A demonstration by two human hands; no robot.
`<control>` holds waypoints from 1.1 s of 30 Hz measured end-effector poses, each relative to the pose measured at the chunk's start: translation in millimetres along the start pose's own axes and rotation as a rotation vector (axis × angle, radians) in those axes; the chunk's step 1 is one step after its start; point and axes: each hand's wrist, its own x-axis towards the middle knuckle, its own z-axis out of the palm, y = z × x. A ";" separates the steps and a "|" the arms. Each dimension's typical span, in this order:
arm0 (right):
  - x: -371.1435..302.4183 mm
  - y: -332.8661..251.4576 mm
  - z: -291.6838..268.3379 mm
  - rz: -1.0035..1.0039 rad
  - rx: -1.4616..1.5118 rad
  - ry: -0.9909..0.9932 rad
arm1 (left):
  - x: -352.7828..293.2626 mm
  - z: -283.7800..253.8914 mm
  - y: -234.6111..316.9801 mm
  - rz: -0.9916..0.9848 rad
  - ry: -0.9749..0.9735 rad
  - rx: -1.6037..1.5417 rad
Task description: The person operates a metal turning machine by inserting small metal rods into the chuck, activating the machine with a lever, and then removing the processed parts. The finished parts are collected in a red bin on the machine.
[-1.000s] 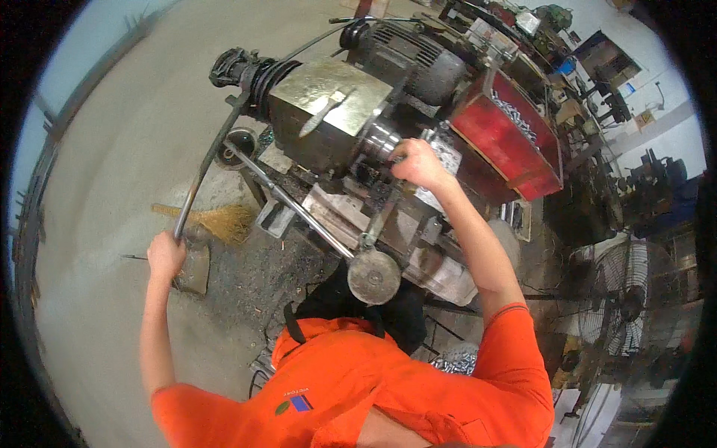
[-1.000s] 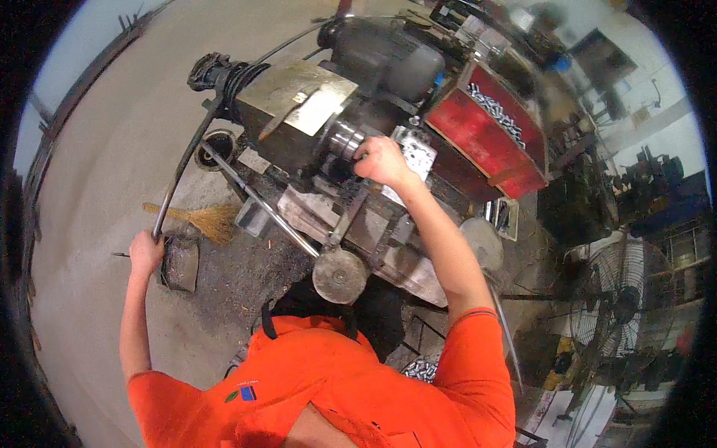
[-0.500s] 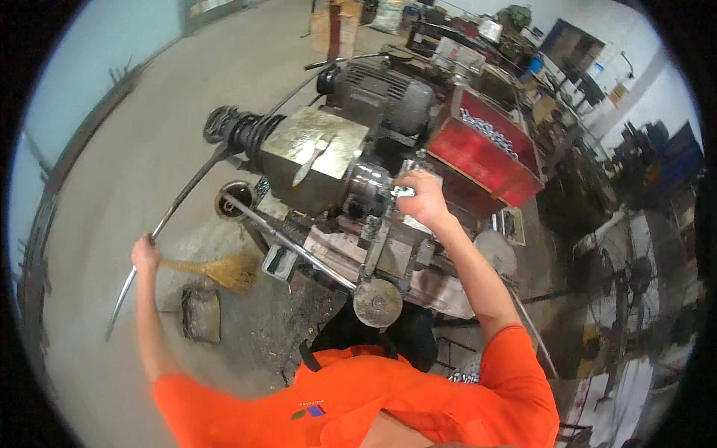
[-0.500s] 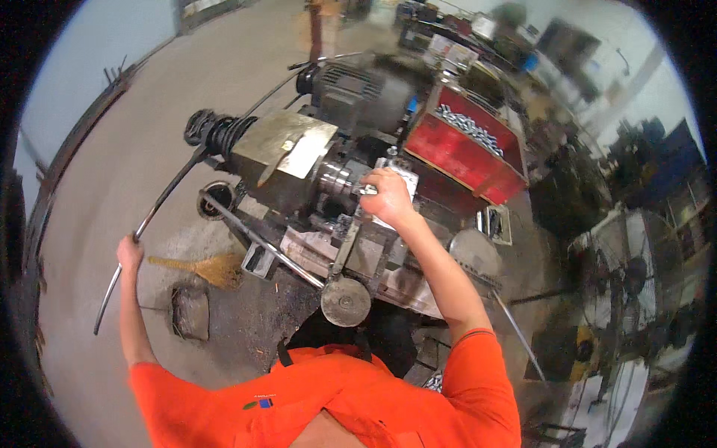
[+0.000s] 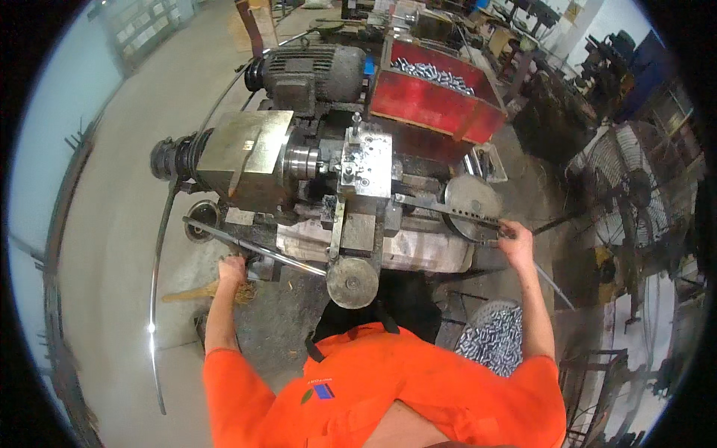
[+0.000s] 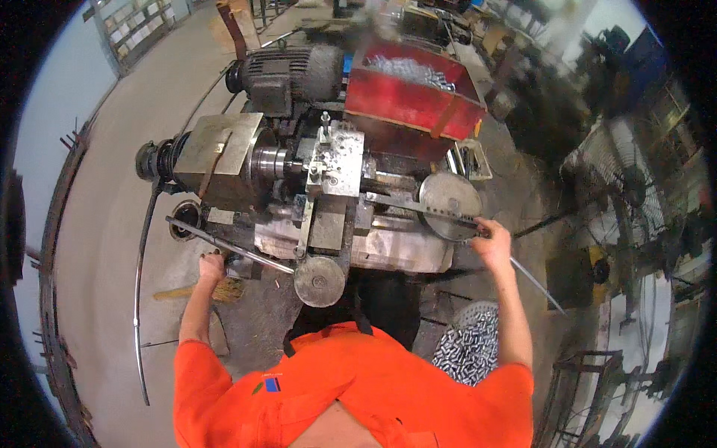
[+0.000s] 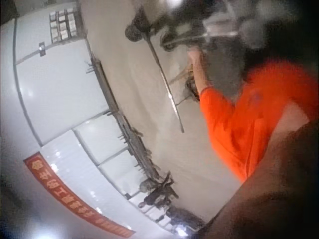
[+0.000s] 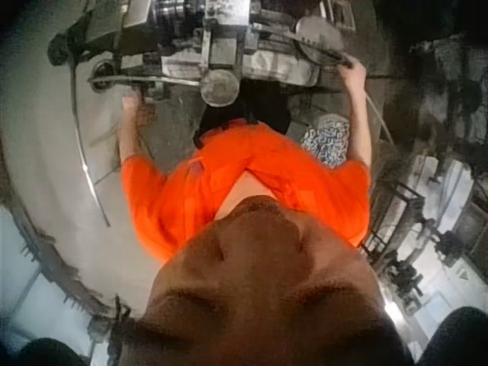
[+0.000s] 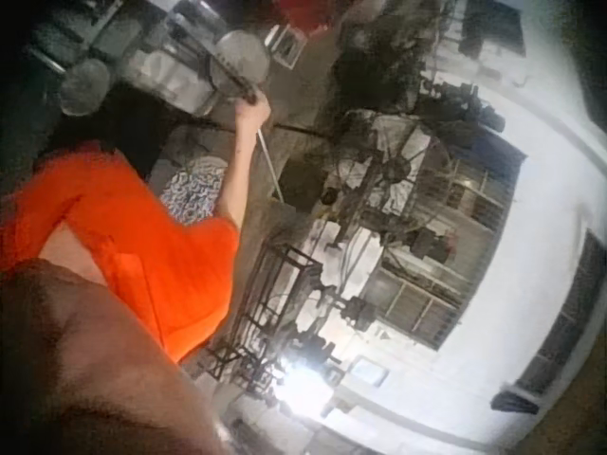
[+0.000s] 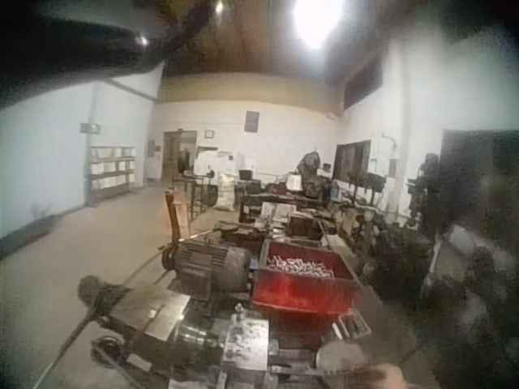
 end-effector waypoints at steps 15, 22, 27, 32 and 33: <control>-94.2 221.8 -22.4 0.634 -0.747 -0.119 | -39.7 -99.0 -32.5 -0.360 0.424 -1.532; -218.1 125.2 23.4 0.416 -0.127 -0.070 | -4.5 -84.9 5.7 -0.468 0.575 -1.730; -236.0 63.2 52.8 0.624 0.440 -0.064 | -4.1 -88.7 7.2 -0.423 0.552 -1.712; -230.4 28.4 42.8 0.608 0.386 -0.028 | -11.1 -98.0 10.4 -0.387 0.549 -1.675; -233.1 31.4 46.6 0.637 0.421 -0.018 | -11.3 -97.9 10.8 -0.396 0.546 -1.671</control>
